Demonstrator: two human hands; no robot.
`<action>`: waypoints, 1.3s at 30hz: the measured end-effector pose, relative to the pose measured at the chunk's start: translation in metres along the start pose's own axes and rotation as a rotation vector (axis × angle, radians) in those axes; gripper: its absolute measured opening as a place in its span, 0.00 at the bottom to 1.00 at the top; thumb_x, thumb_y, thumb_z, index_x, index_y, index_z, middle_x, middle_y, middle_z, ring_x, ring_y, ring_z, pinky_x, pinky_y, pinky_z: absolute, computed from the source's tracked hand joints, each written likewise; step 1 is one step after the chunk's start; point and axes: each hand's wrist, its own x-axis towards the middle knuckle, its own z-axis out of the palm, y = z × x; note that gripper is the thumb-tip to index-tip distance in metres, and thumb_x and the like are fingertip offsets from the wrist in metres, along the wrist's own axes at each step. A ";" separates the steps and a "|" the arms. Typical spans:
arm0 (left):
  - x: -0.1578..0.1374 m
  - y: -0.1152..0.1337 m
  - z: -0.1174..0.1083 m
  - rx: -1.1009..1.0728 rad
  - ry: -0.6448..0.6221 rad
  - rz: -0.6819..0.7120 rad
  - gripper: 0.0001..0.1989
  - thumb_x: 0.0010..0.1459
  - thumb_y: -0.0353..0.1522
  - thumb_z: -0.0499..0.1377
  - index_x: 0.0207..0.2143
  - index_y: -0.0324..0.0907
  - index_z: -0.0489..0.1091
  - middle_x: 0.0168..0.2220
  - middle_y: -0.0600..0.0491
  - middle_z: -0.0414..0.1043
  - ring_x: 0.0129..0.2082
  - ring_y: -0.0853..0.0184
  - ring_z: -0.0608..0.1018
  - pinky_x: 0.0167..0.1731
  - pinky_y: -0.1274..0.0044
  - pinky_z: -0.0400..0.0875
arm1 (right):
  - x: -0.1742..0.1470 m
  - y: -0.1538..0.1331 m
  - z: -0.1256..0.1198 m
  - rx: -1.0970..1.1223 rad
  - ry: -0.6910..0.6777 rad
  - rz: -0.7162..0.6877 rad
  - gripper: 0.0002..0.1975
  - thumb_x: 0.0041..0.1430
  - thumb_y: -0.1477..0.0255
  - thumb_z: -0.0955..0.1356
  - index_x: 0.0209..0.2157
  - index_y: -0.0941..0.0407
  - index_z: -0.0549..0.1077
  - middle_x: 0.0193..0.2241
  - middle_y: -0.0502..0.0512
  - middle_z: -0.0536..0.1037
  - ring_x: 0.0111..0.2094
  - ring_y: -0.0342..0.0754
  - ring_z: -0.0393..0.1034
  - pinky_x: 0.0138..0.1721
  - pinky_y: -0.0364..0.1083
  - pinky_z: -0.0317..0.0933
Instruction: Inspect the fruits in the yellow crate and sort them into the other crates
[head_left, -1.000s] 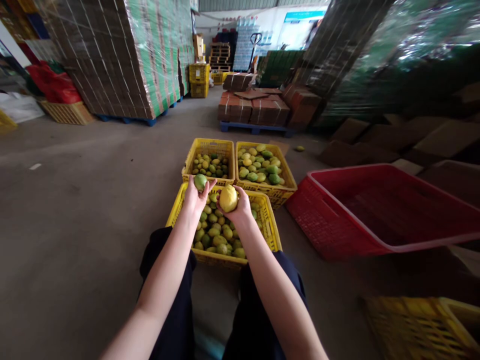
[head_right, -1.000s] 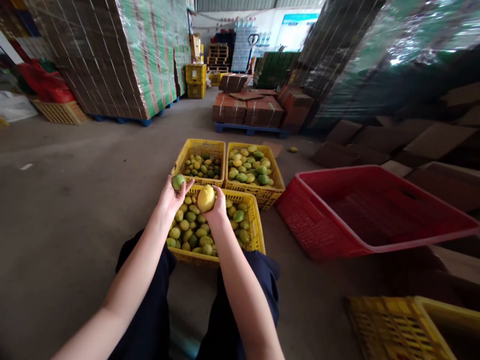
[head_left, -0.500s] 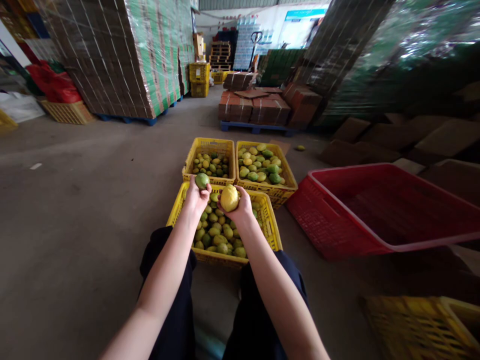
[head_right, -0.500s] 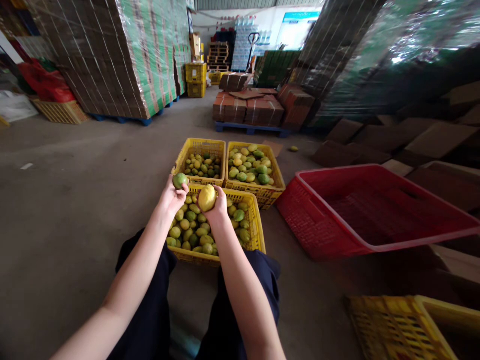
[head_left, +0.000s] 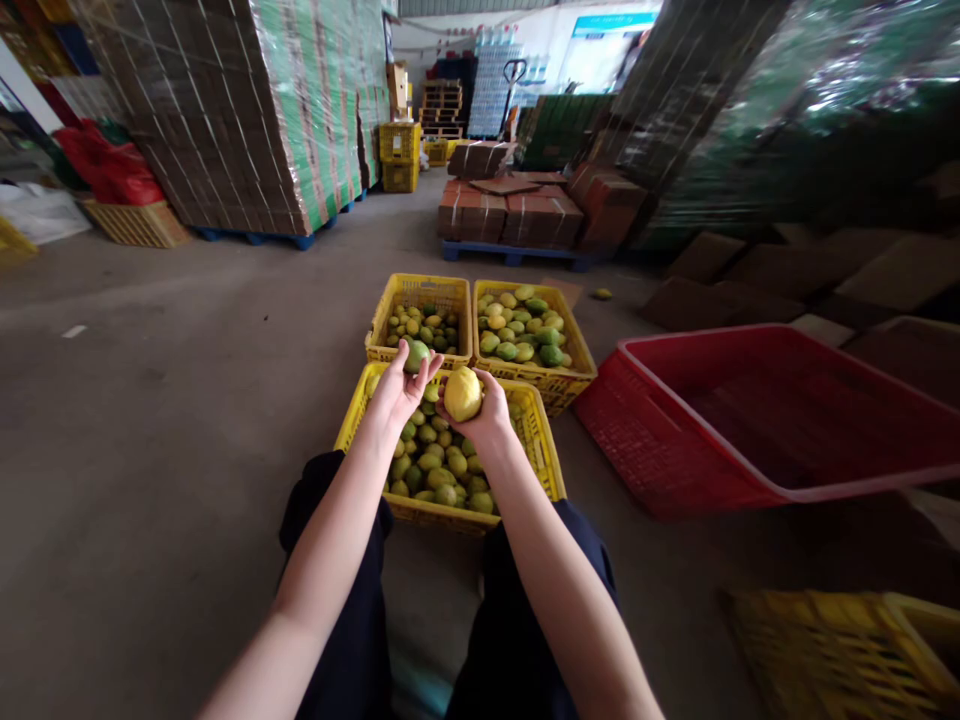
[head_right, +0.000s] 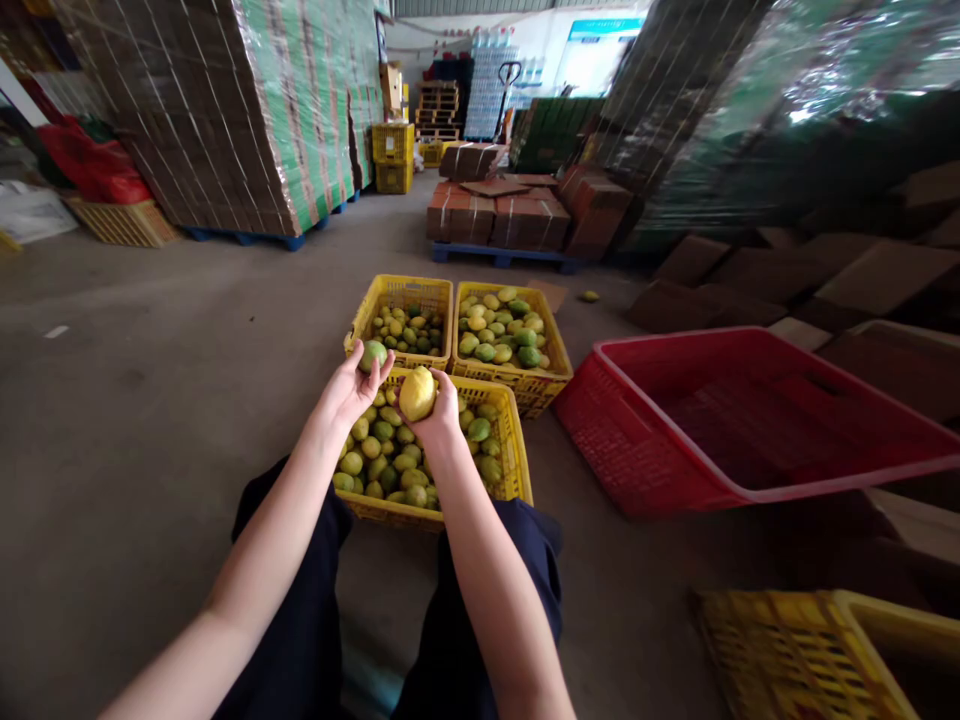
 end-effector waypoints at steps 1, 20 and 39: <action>0.000 0.000 0.000 0.002 0.009 0.000 0.17 0.69 0.34 0.55 0.57 0.39 0.69 0.36 0.45 0.75 0.35 0.63 0.84 0.17 0.86 0.77 | -0.001 0.000 0.000 -0.002 0.002 -0.003 0.13 0.64 0.65 0.61 0.35 0.56 0.73 0.22 0.53 0.77 0.21 0.48 0.70 0.25 0.46 0.69; -0.015 0.005 0.005 0.093 -0.141 0.049 0.20 0.73 0.39 0.48 0.54 0.39 0.72 0.41 0.46 0.80 0.16 0.82 0.73 0.14 0.94 0.66 | -0.009 -0.005 0.003 0.152 -0.195 -0.133 0.12 0.64 0.66 0.62 0.38 0.58 0.73 0.24 0.58 0.78 0.26 0.47 0.74 0.21 0.40 0.70; -0.010 -0.010 0.003 0.165 -0.171 0.086 0.24 0.71 0.45 0.46 0.49 0.38 0.74 0.33 0.47 0.79 0.14 0.76 0.67 0.12 0.84 0.63 | -0.009 -0.003 0.009 -0.019 -0.221 -0.132 0.16 0.69 0.63 0.60 0.36 0.58 0.73 0.19 0.52 0.75 0.17 0.44 0.68 0.16 0.39 0.66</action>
